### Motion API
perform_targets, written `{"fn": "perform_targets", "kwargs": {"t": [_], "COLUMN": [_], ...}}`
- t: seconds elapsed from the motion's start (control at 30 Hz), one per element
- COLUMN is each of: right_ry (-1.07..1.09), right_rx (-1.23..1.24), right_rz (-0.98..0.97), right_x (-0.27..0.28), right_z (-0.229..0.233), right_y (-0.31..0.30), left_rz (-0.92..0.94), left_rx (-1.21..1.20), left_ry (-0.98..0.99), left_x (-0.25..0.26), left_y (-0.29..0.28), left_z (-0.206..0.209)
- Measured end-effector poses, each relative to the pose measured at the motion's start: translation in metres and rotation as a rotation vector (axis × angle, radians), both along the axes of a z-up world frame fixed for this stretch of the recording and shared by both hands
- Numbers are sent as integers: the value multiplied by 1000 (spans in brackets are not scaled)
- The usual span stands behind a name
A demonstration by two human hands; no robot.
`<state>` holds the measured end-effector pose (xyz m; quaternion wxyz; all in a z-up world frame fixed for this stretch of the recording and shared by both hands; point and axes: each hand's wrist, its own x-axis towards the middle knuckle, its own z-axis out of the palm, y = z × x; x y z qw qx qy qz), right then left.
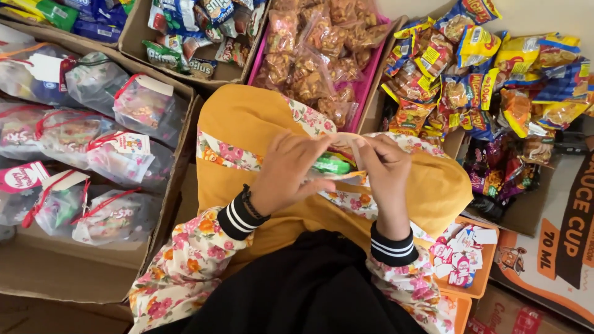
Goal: The person sits on the floor surrounded by boxes of snacks and packs various items into small clear plastic bags. They pick up snacks like biscuits and crackers, place them into the bags, and secure the bags with rubber bands before setting them aside.
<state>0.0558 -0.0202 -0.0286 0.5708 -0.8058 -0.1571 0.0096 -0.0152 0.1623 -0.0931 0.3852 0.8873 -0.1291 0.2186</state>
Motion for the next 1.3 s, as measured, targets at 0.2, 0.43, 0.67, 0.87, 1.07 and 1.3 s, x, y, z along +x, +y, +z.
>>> {"fn": "perform_targets", "kwargs": {"t": [0.2, 0.43, 0.67, 0.87, 1.07, 1.3], "right_ry": [-50, -89, -107, 50, 80, 144], "right_rx": [-25, -3, 171, 21, -77, -69], "right_rz": [60, 60, -87, -44, -170, -172], "right_x": [1, 15, 29, 36, 48, 45], "right_z": [-12, -18, -28, -11, -46, -29], "right_y": [5, 19, 31, 49, 34, 72], "left_rz": [55, 130, 489, 887, 1012, 1046], "left_rx": [115, 36, -238, -58, 420, 442], "left_ry": [-189, -245, -226, 170, 910, 1070], "left_x": [-4, 6, 48, 121, 153, 148], "left_y": [4, 40, 204, 377, 452, 438], "left_z": [-26, 9, -3, -147, -233, -207]}}
